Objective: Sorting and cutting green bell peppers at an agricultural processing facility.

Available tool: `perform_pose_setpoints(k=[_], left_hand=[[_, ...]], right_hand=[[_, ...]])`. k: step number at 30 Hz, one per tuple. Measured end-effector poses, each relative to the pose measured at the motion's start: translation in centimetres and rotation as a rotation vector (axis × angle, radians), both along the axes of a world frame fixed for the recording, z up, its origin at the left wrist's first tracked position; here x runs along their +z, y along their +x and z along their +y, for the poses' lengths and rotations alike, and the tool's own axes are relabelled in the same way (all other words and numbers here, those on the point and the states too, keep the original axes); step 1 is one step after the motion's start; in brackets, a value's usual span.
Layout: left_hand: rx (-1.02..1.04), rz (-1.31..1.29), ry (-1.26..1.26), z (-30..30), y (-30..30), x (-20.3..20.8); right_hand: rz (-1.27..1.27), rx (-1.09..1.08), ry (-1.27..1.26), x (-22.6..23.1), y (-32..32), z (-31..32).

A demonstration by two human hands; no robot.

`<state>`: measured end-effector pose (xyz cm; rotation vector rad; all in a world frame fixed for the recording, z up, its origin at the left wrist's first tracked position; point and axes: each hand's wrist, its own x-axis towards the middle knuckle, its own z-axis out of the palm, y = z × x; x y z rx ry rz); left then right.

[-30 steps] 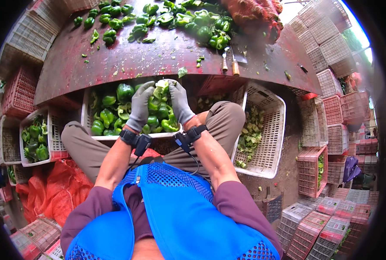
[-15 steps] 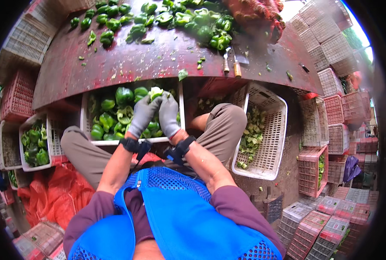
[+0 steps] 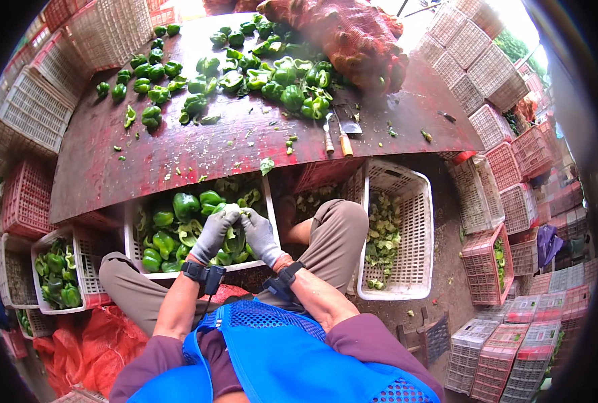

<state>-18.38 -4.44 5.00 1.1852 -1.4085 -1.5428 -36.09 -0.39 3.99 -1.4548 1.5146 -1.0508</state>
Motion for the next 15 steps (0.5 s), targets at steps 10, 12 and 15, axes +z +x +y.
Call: perform_pose_setpoints(k=[10,12,15], left_hand=[[-0.257,0.706,0.823,1.7,2.0,2.3],[-0.284,0.880,0.859,2.3,1.8,1.5],[-0.300,1.134,0.891,3.3,1.1,0.6]], right_hand=[[0.113,0.525,-0.122,6.9,-3.0,-0.8],[0.193,0.533,-0.156,7.4,-3.0,-1.1],[0.014,0.344,-0.248,8.3,-1.9,-0.7]])
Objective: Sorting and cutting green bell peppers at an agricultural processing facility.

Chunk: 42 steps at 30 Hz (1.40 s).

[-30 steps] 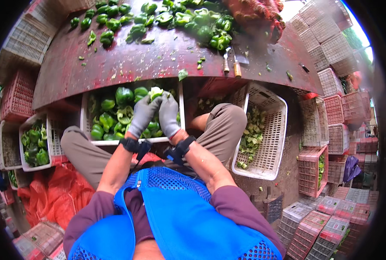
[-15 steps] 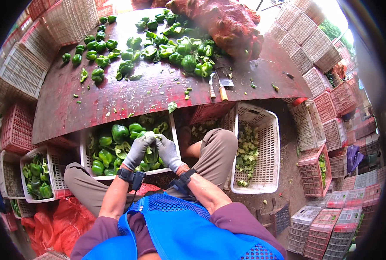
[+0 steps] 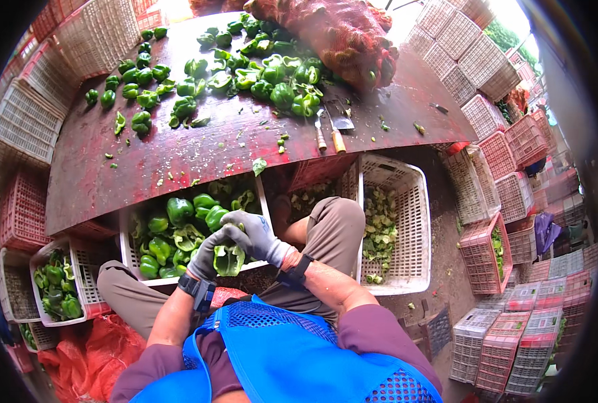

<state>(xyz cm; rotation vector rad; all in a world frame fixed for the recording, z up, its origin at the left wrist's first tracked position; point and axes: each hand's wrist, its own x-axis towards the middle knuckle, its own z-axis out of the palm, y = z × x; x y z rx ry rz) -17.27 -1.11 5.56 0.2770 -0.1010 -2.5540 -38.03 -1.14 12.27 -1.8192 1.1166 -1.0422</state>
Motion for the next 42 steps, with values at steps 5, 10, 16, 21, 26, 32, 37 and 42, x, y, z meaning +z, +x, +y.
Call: perform_pose_setpoints(k=[5,10,16,21,26,32,37,42], left_hand=[[0.105,-0.196,0.112,-0.2,-2.7,1.9],[0.115,-0.173,0.083,0.0,-1.5,0.4],[-0.012,-0.723,-0.786,0.6,-4.4,6.6],[-0.045,-1.010,-0.795,-4.4,1.9,5.7],[0.275,-2.067,-1.431,-9.5,4.7,2.5],[0.128,-2.145,-1.724,-12.9,2.1,-5.2],[0.008,-2.111,-1.650,-17.5,2.2,-6.7],[0.043,-2.085,-1.542,-19.5,3.9,-10.8]], right_hand=[[-0.084,-0.198,0.191,-1.4,0.4,-0.3],[-0.076,-0.243,0.351,-3.4,1.8,-2.0],[0.240,-0.326,0.367,-10.3,-0.6,-5.6],[0.852,-0.100,-0.272,-7.6,-4.9,-6.7],[0.908,-0.783,-0.034,2.1,-20.4,-7.7],[1.456,-0.831,0.482,2.4,-36.4,-7.9],[1.043,-0.630,0.226,1.7,-31.8,-24.5],[0.809,-0.422,0.163,1.6,-21.0,-51.6]])
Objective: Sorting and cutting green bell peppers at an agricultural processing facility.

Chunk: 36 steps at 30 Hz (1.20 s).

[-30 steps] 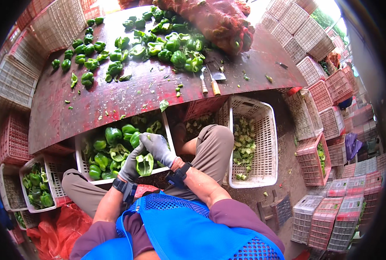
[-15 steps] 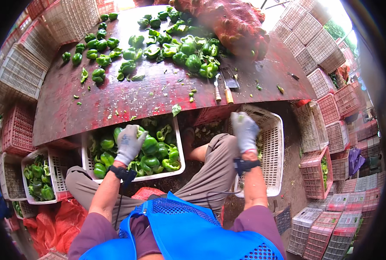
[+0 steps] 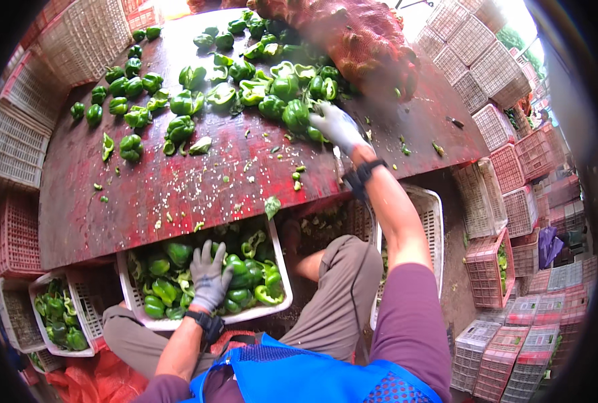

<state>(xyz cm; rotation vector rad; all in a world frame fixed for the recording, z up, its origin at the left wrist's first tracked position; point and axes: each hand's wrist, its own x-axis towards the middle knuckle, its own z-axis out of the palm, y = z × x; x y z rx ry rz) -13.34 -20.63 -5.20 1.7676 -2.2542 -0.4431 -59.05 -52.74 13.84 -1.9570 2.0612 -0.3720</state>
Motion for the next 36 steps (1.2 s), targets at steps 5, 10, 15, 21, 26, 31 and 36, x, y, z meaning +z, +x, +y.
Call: perform_pose_setpoints(k=[5,10,15,21,26,31,36], left_hand=[[-0.060,0.044,0.048,-6.1,-1.1,-3.0],[0.002,-0.004,0.056,-7.1,3.4,-5.1],[-0.032,0.023,0.054,-6.9,2.7,-5.0],[0.013,0.041,-0.008,-2.3,4.4,-2.2],[0.118,0.190,-0.132,0.6,3.6,5.2],[0.380,1.372,0.028,1.1,7.2,11.8],[0.251,1.530,0.201,7.6,7.0,14.2]], right_hand=[[-0.173,-0.276,-0.179,-7.2,-1.5,-23.3],[-0.583,-0.075,0.034,-12.8,10.1,-31.1],[-0.287,0.113,0.172,-10.4,13.6,-27.1],[-0.485,0.293,0.043,-8.7,25.1,-7.4],[-0.661,0.191,-0.107,-8.7,25.7,5.5],[-0.841,0.459,-0.141,-3.7,33.9,22.8],[-0.755,0.391,-0.139,-2.7,34.2,37.9]])
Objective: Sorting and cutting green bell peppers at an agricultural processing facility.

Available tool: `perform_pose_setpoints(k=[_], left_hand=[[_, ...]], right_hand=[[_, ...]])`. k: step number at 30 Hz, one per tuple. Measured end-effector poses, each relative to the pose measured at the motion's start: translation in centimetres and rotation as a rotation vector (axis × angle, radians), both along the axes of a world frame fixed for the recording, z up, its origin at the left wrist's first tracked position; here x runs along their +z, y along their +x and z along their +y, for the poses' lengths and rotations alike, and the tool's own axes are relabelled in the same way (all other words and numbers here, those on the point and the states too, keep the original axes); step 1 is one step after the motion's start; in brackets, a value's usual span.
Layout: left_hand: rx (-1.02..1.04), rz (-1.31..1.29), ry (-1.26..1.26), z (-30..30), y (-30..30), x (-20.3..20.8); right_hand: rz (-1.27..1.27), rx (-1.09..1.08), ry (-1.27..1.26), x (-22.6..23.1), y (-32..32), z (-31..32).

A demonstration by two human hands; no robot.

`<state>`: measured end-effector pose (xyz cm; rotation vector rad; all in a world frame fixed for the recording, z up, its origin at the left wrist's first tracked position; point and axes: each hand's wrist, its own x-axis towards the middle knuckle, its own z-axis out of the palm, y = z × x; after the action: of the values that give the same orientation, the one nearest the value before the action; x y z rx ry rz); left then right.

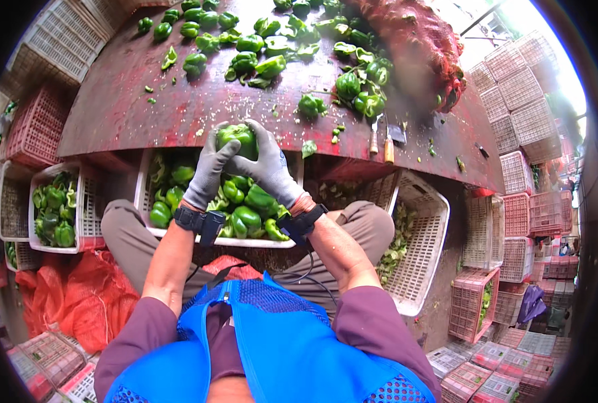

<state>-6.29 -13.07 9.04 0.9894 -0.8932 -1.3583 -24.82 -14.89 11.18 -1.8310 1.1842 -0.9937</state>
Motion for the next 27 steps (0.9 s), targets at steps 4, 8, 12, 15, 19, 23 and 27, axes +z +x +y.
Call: perform_pose_setpoints(k=[4,8,12,15,19,23,27], left_hand=[[-0.150,0.044,0.012,6.0,0.2,-1.4],[-0.321,0.275,-0.019,10.3,0.1,-0.4],[-0.408,0.684,0.027,12.8,0.1,-1.3],[-0.332,0.795,0.033,14.4,1.9,-4.6],[-0.350,0.926,0.144,15.9,1.6,-4.0],[-0.347,0.978,0.196,17.6,1.7,-4.1],[-0.410,0.964,0.208,15.4,-0.9,-4.5]], right_hand=[[-0.042,0.103,0.118,0.1,-1.6,6.3],[-0.355,0.152,0.318,1.0,-4.2,9.6],[-1.054,0.180,0.721,0.0,-5.3,11.3],[-1.292,0.153,0.860,-1.5,-3.2,12.5],[-1.178,-0.037,0.680,-6.3,-4.7,5.7],[-0.777,-0.414,0.498,-7.0,-2.7,-3.3],[0.570,-0.440,0.193,-7.4,-10.4,-7.2]])
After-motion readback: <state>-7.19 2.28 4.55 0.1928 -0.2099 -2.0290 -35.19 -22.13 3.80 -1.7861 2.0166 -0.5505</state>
